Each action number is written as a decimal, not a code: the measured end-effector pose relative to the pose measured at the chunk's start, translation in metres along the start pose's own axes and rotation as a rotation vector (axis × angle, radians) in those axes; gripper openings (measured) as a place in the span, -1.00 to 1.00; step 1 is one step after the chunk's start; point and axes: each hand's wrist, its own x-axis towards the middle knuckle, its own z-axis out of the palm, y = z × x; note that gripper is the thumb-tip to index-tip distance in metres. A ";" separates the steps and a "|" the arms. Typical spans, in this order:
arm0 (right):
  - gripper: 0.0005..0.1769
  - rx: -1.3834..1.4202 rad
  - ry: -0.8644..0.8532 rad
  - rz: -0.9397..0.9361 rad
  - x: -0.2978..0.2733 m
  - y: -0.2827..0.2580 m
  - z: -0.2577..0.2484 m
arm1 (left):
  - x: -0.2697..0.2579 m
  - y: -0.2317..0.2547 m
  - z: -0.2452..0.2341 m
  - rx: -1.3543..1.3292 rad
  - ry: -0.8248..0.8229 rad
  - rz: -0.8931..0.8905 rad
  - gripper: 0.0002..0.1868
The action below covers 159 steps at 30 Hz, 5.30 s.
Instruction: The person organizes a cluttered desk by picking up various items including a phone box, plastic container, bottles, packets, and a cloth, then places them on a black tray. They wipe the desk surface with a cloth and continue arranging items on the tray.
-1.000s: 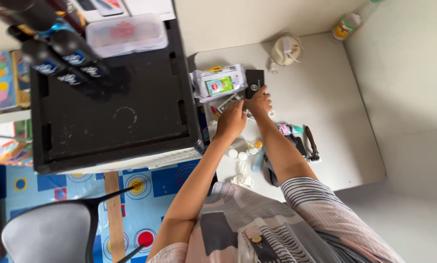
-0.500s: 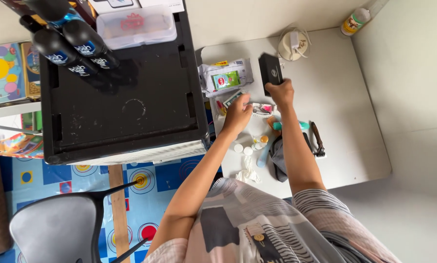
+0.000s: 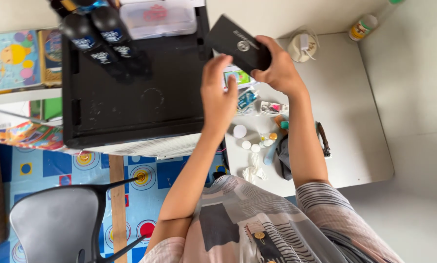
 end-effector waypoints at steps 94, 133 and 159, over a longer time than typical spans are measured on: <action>-0.13 -0.075 0.616 -0.037 0.025 -0.020 0.141 | 0.068 -0.090 -0.099 0.738 -0.610 0.160 -0.39; -0.39 -0.375 0.096 -0.042 0.034 -0.057 0.150 | 0.048 -0.100 -0.098 0.996 -0.295 -0.041 -0.37; -0.26 -0.202 0.279 -0.252 0.001 -0.052 0.165 | 0.012 -0.055 -0.123 0.784 -0.524 0.121 -0.38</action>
